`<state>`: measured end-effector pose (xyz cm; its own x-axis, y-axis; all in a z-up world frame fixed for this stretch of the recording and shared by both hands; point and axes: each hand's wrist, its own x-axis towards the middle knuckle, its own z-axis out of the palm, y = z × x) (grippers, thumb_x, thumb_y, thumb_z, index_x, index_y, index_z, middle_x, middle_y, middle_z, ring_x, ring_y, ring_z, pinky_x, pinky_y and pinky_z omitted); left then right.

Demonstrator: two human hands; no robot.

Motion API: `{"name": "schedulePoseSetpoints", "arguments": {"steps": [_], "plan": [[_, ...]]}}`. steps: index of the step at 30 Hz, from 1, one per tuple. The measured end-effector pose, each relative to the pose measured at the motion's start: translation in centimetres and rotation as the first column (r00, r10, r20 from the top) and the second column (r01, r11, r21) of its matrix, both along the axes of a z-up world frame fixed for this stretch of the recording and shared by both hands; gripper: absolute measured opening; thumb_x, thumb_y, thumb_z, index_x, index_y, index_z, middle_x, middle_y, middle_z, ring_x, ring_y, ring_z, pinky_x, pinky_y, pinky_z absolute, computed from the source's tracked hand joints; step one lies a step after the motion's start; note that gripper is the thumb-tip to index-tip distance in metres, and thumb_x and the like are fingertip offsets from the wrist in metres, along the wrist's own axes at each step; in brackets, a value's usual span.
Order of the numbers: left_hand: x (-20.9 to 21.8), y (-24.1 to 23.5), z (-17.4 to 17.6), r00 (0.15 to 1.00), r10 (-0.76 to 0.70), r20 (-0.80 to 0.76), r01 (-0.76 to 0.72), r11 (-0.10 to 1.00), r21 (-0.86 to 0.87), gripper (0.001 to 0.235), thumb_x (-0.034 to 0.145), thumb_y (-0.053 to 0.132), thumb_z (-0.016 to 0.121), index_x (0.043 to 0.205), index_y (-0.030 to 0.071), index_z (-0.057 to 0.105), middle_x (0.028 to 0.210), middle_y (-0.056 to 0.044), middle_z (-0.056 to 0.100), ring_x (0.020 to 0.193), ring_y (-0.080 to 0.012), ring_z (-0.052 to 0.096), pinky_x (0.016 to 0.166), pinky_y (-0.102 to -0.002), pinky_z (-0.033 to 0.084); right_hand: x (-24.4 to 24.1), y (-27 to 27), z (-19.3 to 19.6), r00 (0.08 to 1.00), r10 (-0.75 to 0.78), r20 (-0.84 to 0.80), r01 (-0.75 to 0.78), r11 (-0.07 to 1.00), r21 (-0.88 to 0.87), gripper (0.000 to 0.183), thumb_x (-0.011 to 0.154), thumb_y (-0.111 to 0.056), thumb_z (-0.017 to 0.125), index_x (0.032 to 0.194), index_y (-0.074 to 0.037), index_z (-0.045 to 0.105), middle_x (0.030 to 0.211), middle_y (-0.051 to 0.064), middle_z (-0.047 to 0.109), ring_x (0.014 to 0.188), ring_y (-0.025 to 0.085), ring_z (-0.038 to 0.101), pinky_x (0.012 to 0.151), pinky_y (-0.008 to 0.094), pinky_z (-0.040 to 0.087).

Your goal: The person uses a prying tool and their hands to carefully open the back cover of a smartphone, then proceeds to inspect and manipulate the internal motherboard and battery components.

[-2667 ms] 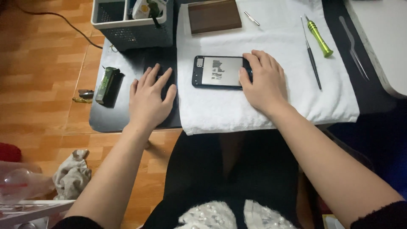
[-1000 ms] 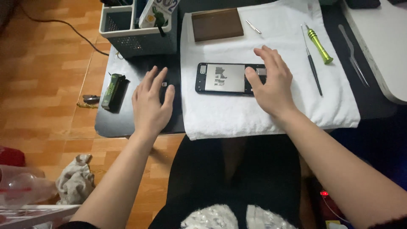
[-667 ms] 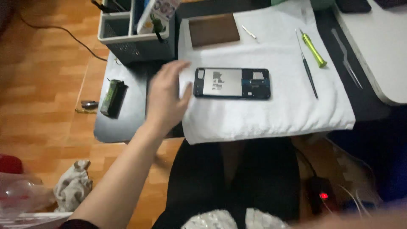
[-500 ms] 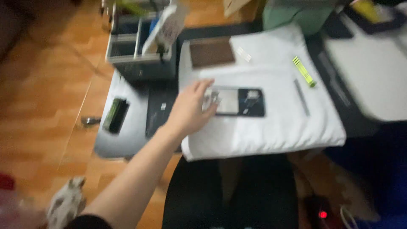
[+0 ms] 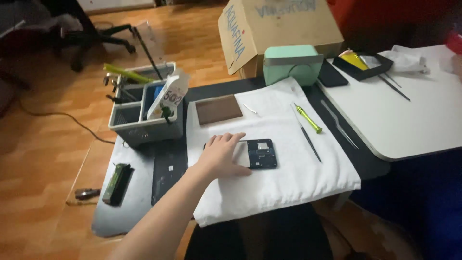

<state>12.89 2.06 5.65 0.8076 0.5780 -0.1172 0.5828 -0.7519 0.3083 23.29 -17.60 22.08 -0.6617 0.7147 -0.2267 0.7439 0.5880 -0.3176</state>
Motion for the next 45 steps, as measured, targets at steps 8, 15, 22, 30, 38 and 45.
{"name": "schedulePoseSetpoints", "arguments": {"steps": [8,15,22,30,38,45], "plan": [[1.8,1.9,-0.5,0.999,-0.005,-0.044,0.006,1.000,0.029,0.112,0.058,0.062,0.092,0.150,0.016,0.046,0.141,-0.016,0.058,0.142,-0.0378,0.047,0.121,-0.056,0.031,-1.2,-1.5,-2.1,0.956,0.241,0.169,-0.192,0.946,-0.260,0.021,0.107,-0.032,0.052,0.099,-0.016,0.062,0.090,0.004,0.062,0.086,0.023,0.061,0.085,0.042,0.040],[2.3,2.2,1.2,0.985,-0.066,-0.161,0.059,0.997,-0.047,0.108,0.060,0.066,0.086,0.147,0.018,0.043,0.141,-0.012,0.048,0.130,-0.0330,0.043,0.106,-0.046,0.037,-2.4,-2.8,-3.4,0.827,0.500,0.259,-0.343,0.812,-0.472,0.026,0.109,-0.031,0.051,0.090,-0.021,0.065,0.080,-0.003,0.063,0.075,0.016,0.064,0.080,0.037,0.041],[1.8,2.3,0.2,0.995,-0.100,0.004,0.100,0.995,0.030,0.104,0.052,0.066,0.091,0.136,0.012,0.060,0.125,-0.016,0.067,0.123,-0.0369,0.063,0.108,-0.053,0.048,4.5,4.6,-11.8,0.403,-0.714,-0.572,0.715,0.636,-0.290,0.047,0.089,-0.028,0.068,0.129,-0.003,0.068,0.107,0.021,0.077,0.099,0.030,0.068,0.088,0.042,0.054],[1.9,1.7,1.1,0.997,-0.047,0.061,0.052,0.996,-0.076,0.102,0.053,0.061,0.091,0.136,0.009,0.062,0.128,-0.016,0.068,0.123,-0.0338,0.065,0.107,-0.049,0.052,9.0,9.4,-20.2,0.095,-0.953,-0.288,0.978,0.143,-0.150,0.070,0.090,-0.055,0.072,0.142,-0.009,0.058,0.114,0.015,0.075,0.110,0.030,0.072,0.081,0.044,0.058],[1.6,1.2,0.9,0.993,-0.021,0.120,0.033,0.994,-0.106,0.105,0.050,0.065,0.089,0.135,0.010,0.063,0.128,-0.015,0.068,0.123,-0.0322,0.065,0.105,-0.048,0.055,11.2,12.4,-21.6,-0.025,-0.970,-0.242,0.962,0.042,-0.270,0.052,0.088,-0.056,0.063,0.119,-0.018,0.076,0.108,0.006,0.077,0.111,0.027,0.071,0.087,0.042,0.058],[0.9,0.2,2.1,0.950,-0.031,0.309,0.067,0.992,-0.109,0.101,0.060,0.063,0.088,0.141,0.009,0.058,0.136,-0.016,0.061,0.131,-0.0334,0.058,0.109,-0.049,0.052,11.2,10.0,-16.5,-0.230,-0.839,-0.493,0.720,0.194,-0.666,0.046,0.100,-0.028,0.066,0.127,0.010,0.063,0.095,0.016,0.063,0.086,0.025,0.075,0.079,0.037,0.063]]}}
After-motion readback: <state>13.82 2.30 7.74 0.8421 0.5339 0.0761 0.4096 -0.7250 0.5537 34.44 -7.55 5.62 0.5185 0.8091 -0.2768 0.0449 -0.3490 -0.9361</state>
